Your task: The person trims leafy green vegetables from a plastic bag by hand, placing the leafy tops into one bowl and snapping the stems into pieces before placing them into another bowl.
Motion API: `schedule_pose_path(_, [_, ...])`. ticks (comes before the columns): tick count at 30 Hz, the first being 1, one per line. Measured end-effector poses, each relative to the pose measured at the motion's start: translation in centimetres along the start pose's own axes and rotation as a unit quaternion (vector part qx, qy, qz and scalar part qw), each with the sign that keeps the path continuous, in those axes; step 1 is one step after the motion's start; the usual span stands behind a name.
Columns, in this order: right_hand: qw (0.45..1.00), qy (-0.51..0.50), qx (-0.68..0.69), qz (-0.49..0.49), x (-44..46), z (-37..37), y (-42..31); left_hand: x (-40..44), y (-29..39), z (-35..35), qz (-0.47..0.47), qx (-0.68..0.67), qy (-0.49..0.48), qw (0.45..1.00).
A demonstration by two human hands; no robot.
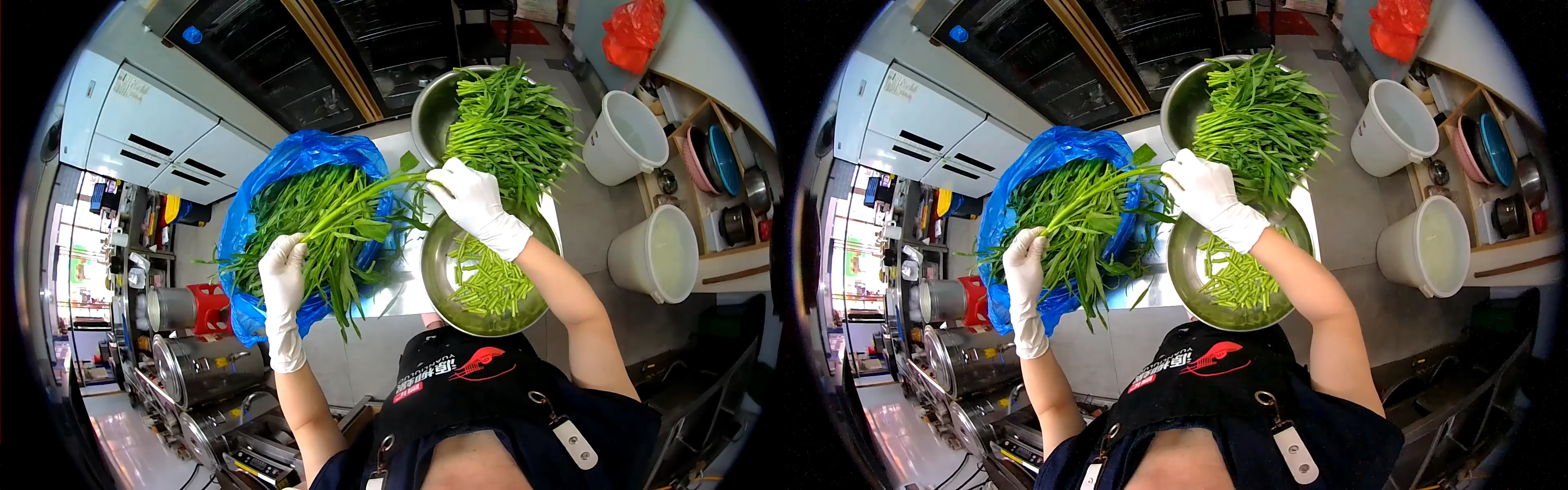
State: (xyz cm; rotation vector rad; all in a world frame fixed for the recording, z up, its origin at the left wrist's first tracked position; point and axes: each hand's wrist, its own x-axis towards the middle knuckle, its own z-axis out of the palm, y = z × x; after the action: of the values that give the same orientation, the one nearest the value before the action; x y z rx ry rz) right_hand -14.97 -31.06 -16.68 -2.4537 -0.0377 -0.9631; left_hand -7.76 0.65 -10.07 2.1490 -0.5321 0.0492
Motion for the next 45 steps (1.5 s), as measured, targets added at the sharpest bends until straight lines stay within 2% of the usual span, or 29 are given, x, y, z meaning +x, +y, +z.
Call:
schedule_pose_path(7, [0.992, 0.089, -0.07, -0.053, 1.0, 0.0, -0.5, -0.3, 1.2, -0.3, -0.003, -0.072, -0.081, 0.994])
schedule_pose_path(10, [0.99, 0.082, -0.085, -0.082, 1.1, -0.3, -0.4, -0.4, 1.6, -0.5, -0.018, -0.11, -0.102, 0.988])
schedule_pose_path(15, [0.991, 0.085, -0.081, -0.069, 0.8, -0.2, -0.1, -0.5, 1.3, 0.1, -0.053, -0.17, -0.108, 0.978])
schedule_pose_path(18, [0.992, 0.067, -0.085, -0.062, 0.4, -0.4, 0.1, -0.3, 0.9, 0.4, -0.001, -0.05, -0.089, 0.995])
schedule_pose_path(19, [0.993, 0.054, -0.08, -0.062, 0.2, -0.5, 0.2, -0.3, 0.8, 0.9, 0.029, 0.007, -0.046, 0.999])
schedule_pose_path(21, [0.997, 0.031, -0.053, -0.052, -0.2, -0.8, 0.4, -0.4, 0.5, 1.3, 0.065, 0.043, -0.027, 0.997])
schedule_pose_path(24, [0.997, -0.035, 0.068, 0.032, -0.9, -1.2, 1.2, -0.5, -0.6, 1.9, 0.097, 0.051, -0.018, 0.994])
schedule_pose_path(25, [0.983, -0.067, 0.132, 0.111, -1.1, -1.3, 1.4, -0.7, -0.6, 2.2, 0.091, 0.047, -0.026, 0.994])
schedule_pose_path(28, [0.907, -0.102, 0.335, 0.235, -1.3, -0.8, 3.7, -0.8, -0.4, 3.1, 0.089, 0.051, -0.045, 0.994])
schedule_pose_path(29, [0.865, -0.083, 0.385, 0.312, -1.3, -1.1, 4.6, -0.7, -0.5, 2.9, 0.094, 0.061, -0.023, 0.993])
schedule_pose_path(30, [0.969, -0.012, 0.226, 0.103, -1.5, -2.0, 6.6, -0.5, -0.7, 2.4, 0.099, 0.071, 0.0, 0.993])
schedule_pose_path(31, [0.898, -0.001, 0.343, 0.276, -1.3, -3.4, 7.6, -0.5, -1.3, 1.7, 0.093, 0.083, 0.009, 0.992])
schedule_pose_path(32, [0.784, 0.009, 0.444, 0.434, -0.4, -4.8, 7.7, -0.7, -1.6, 1.5, 0.08, 0.077, 0.01, 0.994])
schedule_pose_path(34, [0.828, 0.007, 0.407, 0.387, 1.2, -6.0, 5.7, -0.9, -1.2, 1.6, 0.1, 0.082, 0.006, 0.992])
schedule_pose_path(36, [0.86, 0.002, 0.443, 0.252, 1.8, -4.8, 3.8, -1.0, -0.5, 2.2, 0.107, 0.088, -0.009, 0.99])
schedule_pose_path(38, [0.889, -0.047, 0.393, 0.23, 2.0, -4.0, 1.0, -1.1, 0.2, 2.9, 0.108, 0.084, -0.013, 0.991])
schedule_pose_path(40, [0.95, -0.076, 0.279, 0.116, 1.7, -2.4, -2.0, -1.1, 0.8, 3.3, 0.115, 0.081, -0.015, 0.99])
schedule_pose_path(42, [0.986, -0.025, 0.116, -0.114, 1.4, -1.0, -3.8, -1.3, 1.8, 3.4, 0.113, 0.075, -0.029, 0.99])
schedule_pose_path(44, [0.977, -0.084, -0.016, -0.195, 1.2, -0.8, -4.9, -1.5, 2.1, 3.5, 0.103, 0.059, -0.043, 0.992])
schedule_pose_path(45, [0.976, -0.083, -0.025, -0.202, 1.1, -0.2, -4.9, -1.6, 2.0, 3.5, 0.094, 0.046, -0.049, 0.993])
